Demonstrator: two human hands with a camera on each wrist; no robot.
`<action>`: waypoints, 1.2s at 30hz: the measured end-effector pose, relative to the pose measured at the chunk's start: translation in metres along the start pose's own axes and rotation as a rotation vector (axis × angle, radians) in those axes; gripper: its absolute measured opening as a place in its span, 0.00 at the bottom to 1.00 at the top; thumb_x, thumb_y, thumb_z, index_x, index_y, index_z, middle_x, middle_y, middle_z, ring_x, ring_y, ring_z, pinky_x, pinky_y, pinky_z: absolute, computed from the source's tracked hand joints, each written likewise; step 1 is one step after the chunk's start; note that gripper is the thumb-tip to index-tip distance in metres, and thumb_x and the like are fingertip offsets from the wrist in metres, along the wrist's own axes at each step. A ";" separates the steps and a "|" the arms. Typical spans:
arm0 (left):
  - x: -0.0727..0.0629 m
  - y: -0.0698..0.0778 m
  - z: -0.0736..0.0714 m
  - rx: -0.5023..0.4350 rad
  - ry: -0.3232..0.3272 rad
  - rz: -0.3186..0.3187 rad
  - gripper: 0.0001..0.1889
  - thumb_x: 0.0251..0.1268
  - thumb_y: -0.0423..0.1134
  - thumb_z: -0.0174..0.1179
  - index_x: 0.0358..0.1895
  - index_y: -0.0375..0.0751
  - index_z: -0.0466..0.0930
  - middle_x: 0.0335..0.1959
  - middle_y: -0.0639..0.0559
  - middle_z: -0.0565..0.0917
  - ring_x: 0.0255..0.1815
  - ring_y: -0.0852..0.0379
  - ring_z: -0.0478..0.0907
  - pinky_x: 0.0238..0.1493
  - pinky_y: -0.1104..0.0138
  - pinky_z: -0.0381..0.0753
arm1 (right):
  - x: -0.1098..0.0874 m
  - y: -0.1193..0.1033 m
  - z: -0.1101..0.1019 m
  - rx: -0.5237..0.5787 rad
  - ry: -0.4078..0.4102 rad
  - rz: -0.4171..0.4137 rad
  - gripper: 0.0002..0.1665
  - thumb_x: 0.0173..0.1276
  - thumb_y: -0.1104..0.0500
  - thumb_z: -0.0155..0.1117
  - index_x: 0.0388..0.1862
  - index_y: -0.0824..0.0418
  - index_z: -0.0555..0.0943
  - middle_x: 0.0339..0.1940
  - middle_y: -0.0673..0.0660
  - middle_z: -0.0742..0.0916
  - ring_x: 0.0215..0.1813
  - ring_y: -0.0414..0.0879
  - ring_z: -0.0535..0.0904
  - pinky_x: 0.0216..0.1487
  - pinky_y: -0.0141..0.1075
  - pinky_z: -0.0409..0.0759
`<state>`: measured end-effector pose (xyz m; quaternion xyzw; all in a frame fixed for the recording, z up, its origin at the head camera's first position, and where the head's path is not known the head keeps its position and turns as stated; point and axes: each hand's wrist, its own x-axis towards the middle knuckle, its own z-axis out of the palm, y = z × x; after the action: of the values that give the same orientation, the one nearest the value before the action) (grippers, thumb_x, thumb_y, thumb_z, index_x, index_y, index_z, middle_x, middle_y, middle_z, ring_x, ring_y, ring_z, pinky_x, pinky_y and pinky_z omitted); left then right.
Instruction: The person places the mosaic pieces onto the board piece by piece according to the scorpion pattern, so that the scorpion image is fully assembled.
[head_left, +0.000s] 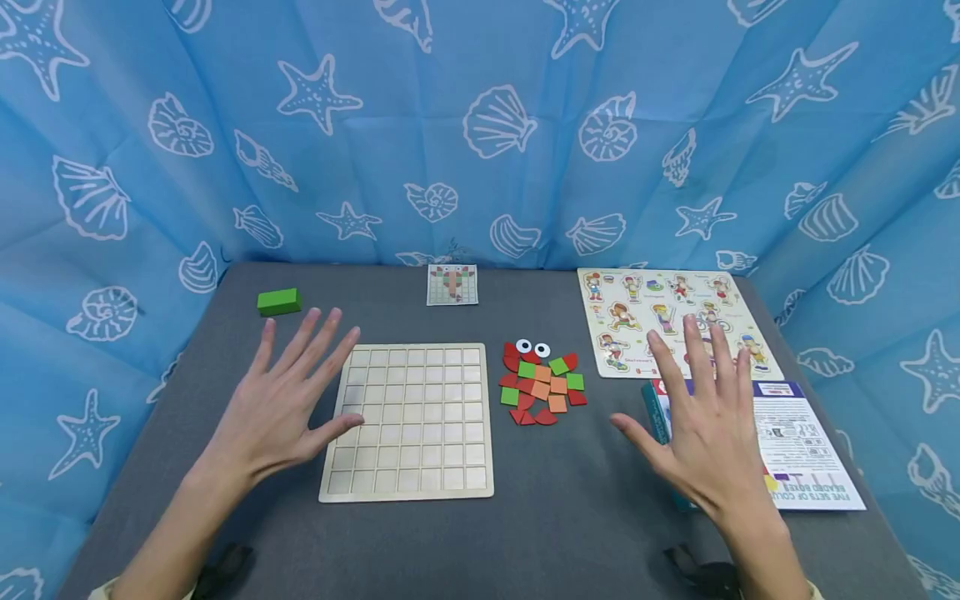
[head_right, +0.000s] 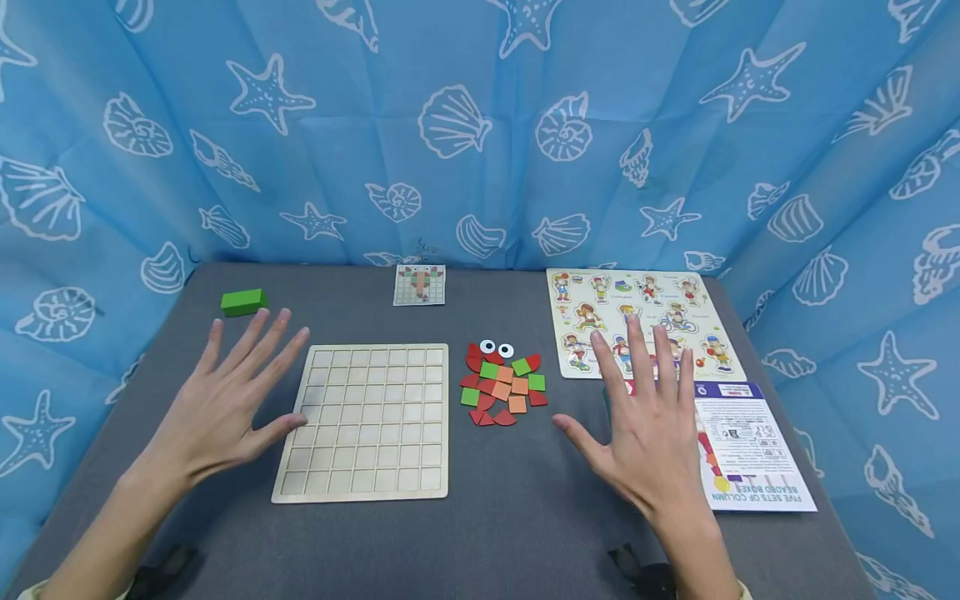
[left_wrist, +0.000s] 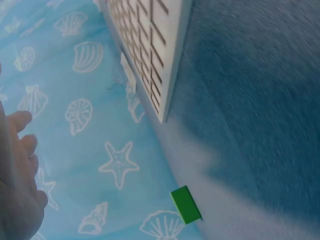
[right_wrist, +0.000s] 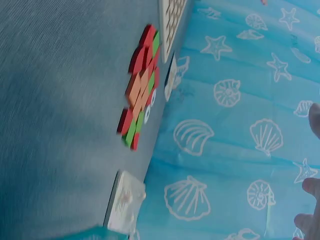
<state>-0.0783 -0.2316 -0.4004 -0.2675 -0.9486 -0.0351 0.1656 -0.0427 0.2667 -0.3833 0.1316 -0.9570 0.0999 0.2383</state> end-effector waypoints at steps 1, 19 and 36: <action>0.000 0.000 0.000 -0.009 -0.012 -0.009 0.53 0.75 0.84 0.23 0.91 0.51 0.50 0.93 0.43 0.51 0.96 0.45 0.37 0.91 0.39 0.26 | 0.001 -0.002 0.002 0.010 -0.007 0.002 0.65 0.69 0.09 0.33 0.90 0.49 0.59 0.92 0.67 0.58 0.92 0.71 0.47 0.90 0.70 0.38; 0.010 0.002 0.008 -0.525 -0.371 -0.330 0.39 0.85 0.61 0.53 0.88 0.44 0.58 0.91 0.37 0.55 0.90 0.29 0.54 0.83 0.28 0.58 | 0.029 -0.025 0.055 0.441 -0.158 0.044 0.44 0.73 0.58 0.75 0.85 0.55 0.68 0.82 0.64 0.77 0.81 0.65 0.71 0.77 0.69 0.70; 0.005 -0.026 0.028 -0.660 -0.695 -0.407 0.49 0.71 0.43 0.73 0.88 0.40 0.55 0.89 0.27 0.48 0.89 0.23 0.48 0.81 0.29 0.59 | 0.065 0.008 0.116 0.424 -0.384 0.172 0.16 0.77 0.67 0.67 0.60 0.70 0.87 0.59 0.72 0.88 0.58 0.66 0.84 0.62 0.62 0.81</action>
<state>-0.1036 -0.2468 -0.4245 -0.1112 -0.9189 -0.2730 -0.2623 -0.1503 0.2310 -0.4538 0.1132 -0.9501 0.2904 0.0107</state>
